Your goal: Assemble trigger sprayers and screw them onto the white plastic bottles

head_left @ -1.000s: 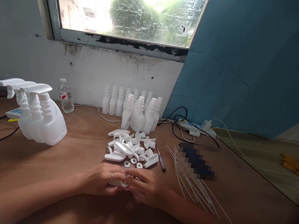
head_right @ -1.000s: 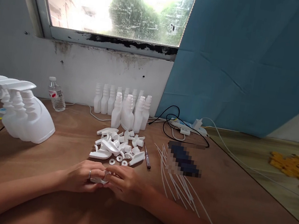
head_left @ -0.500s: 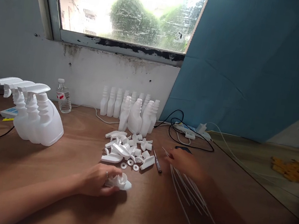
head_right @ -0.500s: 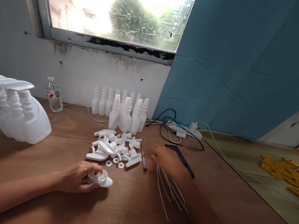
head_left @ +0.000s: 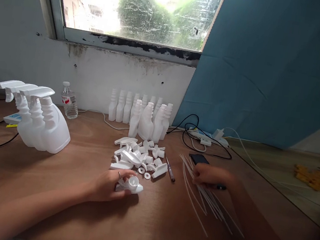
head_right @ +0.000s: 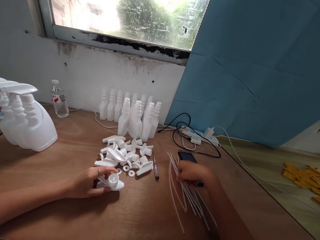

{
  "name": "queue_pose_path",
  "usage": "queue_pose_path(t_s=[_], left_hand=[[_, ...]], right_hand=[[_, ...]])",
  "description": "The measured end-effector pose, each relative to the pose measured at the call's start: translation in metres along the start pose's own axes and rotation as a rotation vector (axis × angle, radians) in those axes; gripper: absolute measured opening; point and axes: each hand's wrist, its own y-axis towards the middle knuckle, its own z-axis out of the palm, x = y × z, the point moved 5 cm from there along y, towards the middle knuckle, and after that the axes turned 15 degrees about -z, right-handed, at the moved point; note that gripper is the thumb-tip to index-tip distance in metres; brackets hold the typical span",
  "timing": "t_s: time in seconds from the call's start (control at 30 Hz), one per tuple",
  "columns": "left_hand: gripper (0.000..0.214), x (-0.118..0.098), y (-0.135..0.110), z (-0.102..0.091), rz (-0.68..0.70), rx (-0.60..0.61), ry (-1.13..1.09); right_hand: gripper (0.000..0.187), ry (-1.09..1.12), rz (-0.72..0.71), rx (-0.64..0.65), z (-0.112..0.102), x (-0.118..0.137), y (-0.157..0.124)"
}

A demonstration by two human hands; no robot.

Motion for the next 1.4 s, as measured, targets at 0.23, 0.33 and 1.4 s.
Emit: queue_pose_path(t_s=[0.23,0.33,1.4], left_hand=[[0.047,-0.011,0.005,0.007,0.011,0.010,-0.028],[0.046,-0.016,0.011,0.010,-0.001,0.022,-0.057],[0.047,-0.017,0.017,0.014,-0.010,0.108,-0.155]], right_hand=[[0.031,0.148,-0.412,-0.378,-0.017,0.042,-0.015],[0.035,0.472,-0.746,-0.508,-0.011,0.083,-0.017],[0.036,0.403,-1.215,-0.818,0.048,0.139,-0.033]])
